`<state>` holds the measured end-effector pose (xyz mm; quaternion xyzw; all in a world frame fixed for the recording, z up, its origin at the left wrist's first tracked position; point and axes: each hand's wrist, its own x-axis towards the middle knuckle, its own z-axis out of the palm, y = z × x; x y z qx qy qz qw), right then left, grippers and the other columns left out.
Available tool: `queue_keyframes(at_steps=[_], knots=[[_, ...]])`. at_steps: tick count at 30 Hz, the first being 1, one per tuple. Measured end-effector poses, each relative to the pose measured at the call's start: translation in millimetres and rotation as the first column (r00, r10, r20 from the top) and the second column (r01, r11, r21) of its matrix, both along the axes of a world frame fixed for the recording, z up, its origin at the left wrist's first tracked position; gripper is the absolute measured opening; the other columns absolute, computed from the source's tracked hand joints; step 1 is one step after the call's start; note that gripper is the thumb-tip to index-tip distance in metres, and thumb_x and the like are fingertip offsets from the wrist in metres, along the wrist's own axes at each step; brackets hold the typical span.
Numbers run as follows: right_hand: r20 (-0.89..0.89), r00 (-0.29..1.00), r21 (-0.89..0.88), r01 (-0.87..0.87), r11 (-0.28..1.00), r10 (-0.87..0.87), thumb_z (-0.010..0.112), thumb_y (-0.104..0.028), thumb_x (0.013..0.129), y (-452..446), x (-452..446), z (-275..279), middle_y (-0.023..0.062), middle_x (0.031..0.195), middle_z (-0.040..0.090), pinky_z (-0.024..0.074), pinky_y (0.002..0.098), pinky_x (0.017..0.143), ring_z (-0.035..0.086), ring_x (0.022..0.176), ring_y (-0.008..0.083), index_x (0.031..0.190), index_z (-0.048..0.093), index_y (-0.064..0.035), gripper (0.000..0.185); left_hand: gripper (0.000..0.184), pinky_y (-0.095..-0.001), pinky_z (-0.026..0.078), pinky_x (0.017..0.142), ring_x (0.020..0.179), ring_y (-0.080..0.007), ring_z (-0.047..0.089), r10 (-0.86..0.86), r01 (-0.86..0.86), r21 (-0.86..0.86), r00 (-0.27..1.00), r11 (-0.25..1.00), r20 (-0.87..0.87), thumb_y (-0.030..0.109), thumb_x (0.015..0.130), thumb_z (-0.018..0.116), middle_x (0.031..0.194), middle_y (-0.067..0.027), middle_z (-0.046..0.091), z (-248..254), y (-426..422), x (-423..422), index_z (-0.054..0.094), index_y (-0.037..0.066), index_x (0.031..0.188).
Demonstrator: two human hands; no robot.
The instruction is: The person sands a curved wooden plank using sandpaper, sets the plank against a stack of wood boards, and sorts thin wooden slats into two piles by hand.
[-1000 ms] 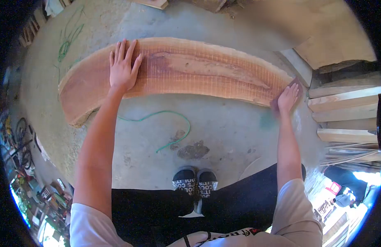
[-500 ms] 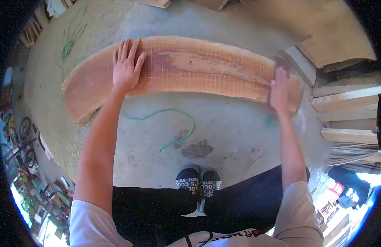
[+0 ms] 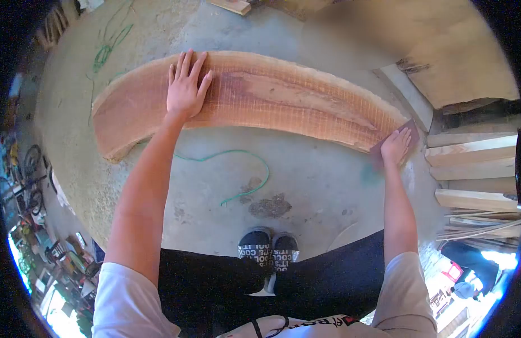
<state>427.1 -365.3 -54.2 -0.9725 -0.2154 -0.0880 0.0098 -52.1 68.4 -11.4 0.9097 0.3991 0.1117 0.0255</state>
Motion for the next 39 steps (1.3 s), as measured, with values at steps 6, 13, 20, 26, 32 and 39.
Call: queue_keyframes(at_steps=[6, 13, 20, 26, 32, 39], knots=[[-0.245, 0.965, -0.249, -0.153, 0.956, 0.091, 0.041, -0.038, 0.104, 17, 39, 65, 0.0239, 0.149, 0.048, 0.0351, 0.0469, 0.115, 0.046, 0.138, 0.0416, 0.146, 0.048, 0.0003, 0.057, 0.062, -0.0516, 0.013, 0.125, 0.155, -0.0315, 0.017, 0.005, -0.005, -0.03, 1.0, 1.0, -0.003, 0.053, 0.104, 0.038, 0.167, -0.013, 0.022, 0, 1, -3, 0.033, 0.023, 0.159], [-0.451, 0.778, -0.175, -0.558, 0.811, 0.438, 0.058, -0.034, 0.098, 31, 15, 159, 0.0241, 0.127, 0.065, 0.0442, 0.0483, 0.106, 0.06, 0.119, 0.0433, 0.135, 0.059, -0.0057, 0.046, 0.061, -0.0521, 0.013, 0.125, 0.156, -0.0312, 0.016, 0.011, -0.012, -0.023, 0.999, 1.0, -0.041, 0.052, 0.105, 0.036, 0.168, -0.0123, 0.021, 1, 1, -3, 0.031, 0.023, 0.159], [-0.622, 0.646, -0.113, -0.633, 0.766, 0.442, 0.078, -0.023, 0.082, -34, -18, 136, 0.0274, 0.16, 0.031, 0.0303, 0.0467, 0.122, 0.032, 0.147, 0.0431, 0.16, 0.027, -0.0151, 0.094, 0.064, -0.0604, 0.012, 0.123, 0.156, -0.034, 0.013, 0.038, -0.048, -0.056, 0.987, 0.997, -0.159, 0.055, 0.105, 0.033, 0.168, -0.0121, 0.019, 5, 0, 3, 0.027, 0.023, 0.161], [-0.589, 0.691, -0.123, -0.59, 0.798, 0.42, 0.085, -0.024, 0.074, -15, -53, 139, 0.0254, 0.166, 0.015, 0.0294, 0.0492, 0.122, 0.021, 0.152, 0.0433, 0.163, 0.014, -0.0217, 0.114, 0.078, -0.0604, 0.015, 0.123, 0.155, -0.0377, 0.016, -0.081, 0.012, -0.219, 0.948, 0.976, -0.308, 0.064, 0.099, 0.042, 0.166, -0.018, 0.023, 77, -40, 11, 0.026, 0.018, 0.161], [-0.61, 0.738, -0.209, -0.501, 0.84, 0.289, 0.088, -0.033, 0.073, 11, -71, 118, 0.0223, 0.169, 0.003, 0.0249, 0.0598, 0.121, 0.01, 0.155, 0.0427, 0.164, 0.006, -0.0199, 0.123, 0.083, -0.0536, 0.022, 0.123, 0.152, -0.0418, 0.021, -0.258, 0.02, -0.45, 0.841, 0.893, -0.475, 0.056, 0.096, 0.056, 0.165, -0.0232, 0.022, 131, -99, 33, 0.027, 0.01, 0.159], [-0.55, 0.8, -0.259, -0.437, 0.861, 0.24, 0.087, -0.037, 0.074, 21, -86, 104, 0.0281, 0.167, -0.001, 0.0237, 0.0615, 0.12, 0.007, 0.154, 0.0477, 0.163, 0.002, -0.012, 0.126, 0.064, -0.0512, 0.038, 0.115, 0.142, -0.0414, 0.041, -0.363, 0.174, -0.374, 0.768, 0.911, -0.527, 0.044, 0.095, 0.06, 0.15, -0.0228, 0.048, 212, -32, 47, 0.044, 0.013, 0.15]])
